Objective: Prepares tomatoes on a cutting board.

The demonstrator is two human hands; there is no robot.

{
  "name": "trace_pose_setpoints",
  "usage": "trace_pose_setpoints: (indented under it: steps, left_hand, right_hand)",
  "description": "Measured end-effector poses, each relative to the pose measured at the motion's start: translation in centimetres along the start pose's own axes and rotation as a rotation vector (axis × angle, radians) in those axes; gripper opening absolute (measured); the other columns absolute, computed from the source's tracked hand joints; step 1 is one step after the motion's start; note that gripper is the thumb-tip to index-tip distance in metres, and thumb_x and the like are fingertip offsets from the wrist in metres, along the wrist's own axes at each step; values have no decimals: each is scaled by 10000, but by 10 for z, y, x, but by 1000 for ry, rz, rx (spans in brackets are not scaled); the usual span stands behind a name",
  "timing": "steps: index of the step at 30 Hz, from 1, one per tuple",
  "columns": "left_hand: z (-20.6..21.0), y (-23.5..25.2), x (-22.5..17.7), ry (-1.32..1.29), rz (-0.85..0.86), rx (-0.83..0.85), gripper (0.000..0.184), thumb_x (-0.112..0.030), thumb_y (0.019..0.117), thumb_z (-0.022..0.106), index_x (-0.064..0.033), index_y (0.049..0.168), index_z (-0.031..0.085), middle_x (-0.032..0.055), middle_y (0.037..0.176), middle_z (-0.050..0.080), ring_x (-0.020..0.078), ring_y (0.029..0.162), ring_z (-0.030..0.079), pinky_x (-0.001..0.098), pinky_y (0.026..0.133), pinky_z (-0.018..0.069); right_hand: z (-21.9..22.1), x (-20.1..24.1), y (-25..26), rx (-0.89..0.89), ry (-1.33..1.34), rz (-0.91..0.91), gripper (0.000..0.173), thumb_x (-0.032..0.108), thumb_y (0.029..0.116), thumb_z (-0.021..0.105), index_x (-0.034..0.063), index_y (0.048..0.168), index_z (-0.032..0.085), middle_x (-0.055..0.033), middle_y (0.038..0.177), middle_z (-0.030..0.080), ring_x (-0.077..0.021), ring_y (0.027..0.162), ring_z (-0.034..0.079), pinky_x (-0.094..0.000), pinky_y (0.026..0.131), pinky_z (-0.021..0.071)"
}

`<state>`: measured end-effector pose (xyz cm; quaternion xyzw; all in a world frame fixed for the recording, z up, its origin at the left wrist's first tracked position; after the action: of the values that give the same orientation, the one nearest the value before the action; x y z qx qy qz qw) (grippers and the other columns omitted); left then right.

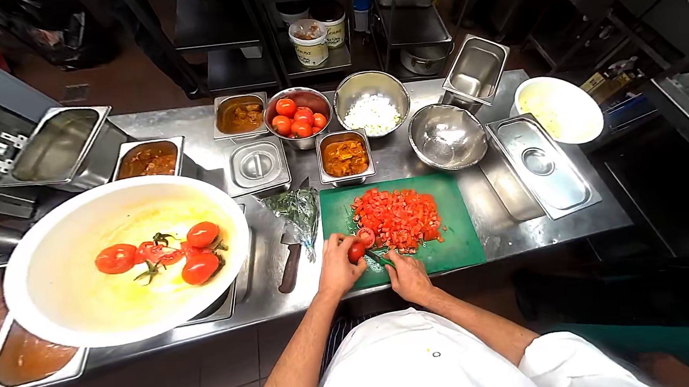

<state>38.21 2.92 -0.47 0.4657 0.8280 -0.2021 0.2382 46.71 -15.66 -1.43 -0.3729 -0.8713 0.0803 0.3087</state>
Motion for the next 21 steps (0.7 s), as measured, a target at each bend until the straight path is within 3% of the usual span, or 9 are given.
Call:
trace_pose_setpoints:
  steps: [2, 4, 5, 8, 10, 15, 21]
  left_hand:
    - [4, -2, 4, 88, -34, 153, 541, -325, 753, 825, -253, 1276, 705, 85, 1298, 618, 309, 1212, 572, 511, 1001, 511]
    - [0, -9, 7, 52, -26, 147, 657, -325, 766, 856, -208, 1373, 634, 107, 1360, 589, 324, 1253, 569, 520, 1024, 523]
    - [-4, -13, 6, 25, -19, 113, 641, -307, 782, 851, -179, 1368, 624, 112, 1368, 584, 321, 1259, 572, 521, 1029, 527]
    - [-13, -26, 2, 8, -27, 18, 249, -189, 923, 735, -123, 1163, 730, 87, 1210, 683, 263, 1128, 664, 497, 981, 559]
    - [-14, -27, 2, 8, -46, -11, 138, -171, 953, 713, -132, 1073, 770, 62, 1153, 713, 226, 1053, 698, 482, 936, 582]
    - [-14, -27, 3, -28, -87, -64, 68, -174, 930, 755, -146, 969, 804, 40, 1091, 732, 203, 1002, 706, 467, 905, 590]
    - [-12, -28, 7, -66, -97, -82, 86, -211, 926, 769, -149, 974, 806, 36, 1103, 735, 199, 1027, 703, 476, 934, 581]
  right_hand:
    - [3, -1, -3, 23, 126, 77, 310, 330, 1045, 480, 155, 1247, 638, -88, 971, 724, -279, 950, 710, -516, 829, 557]
    - [5, 0, -2, 6, 286, 96, 305, 306, 1063, 479, 115, 1260, 613, -102, 956, 712, -275, 925, 706, -508, 838, 563]
    - [6, 2, 1, -1, 355, 106, 302, 294, 1069, 480, 99, 1268, 597, -108, 954, 703, -275, 914, 701, -506, 839, 565]
    - [12, 11, 11, 24, 439, 113, 272, 268, 1066, 502, 95, 1257, 588, -111, 934, 691, -272, 877, 693, -498, 808, 567]
    - [15, 19, 18, 24, 454, 117, 256, 261, 1064, 513, 99, 1247, 590, -109, 910, 685, -276, 848, 690, -502, 779, 567]
    - [18, 22, 7, 66, 435, 26, 226, 252, 1057, 515, 91, 1177, 618, -99, 886, 673, -249, 831, 679, -475, 782, 564]
    - [12, 11, 0, 108, 419, -2, 240, 247, 1051, 515, 92, 1185, 640, -99, 904, 683, -244, 853, 677, -470, 819, 552]
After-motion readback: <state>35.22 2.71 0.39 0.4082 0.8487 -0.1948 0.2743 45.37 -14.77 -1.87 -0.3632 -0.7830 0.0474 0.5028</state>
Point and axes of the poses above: each hand's wrist, its own y-axis towards the middle knuckle, its own z-axis out of the palm, x = y × z, the point moved 4 cm from there along y, towards the middle knuckle
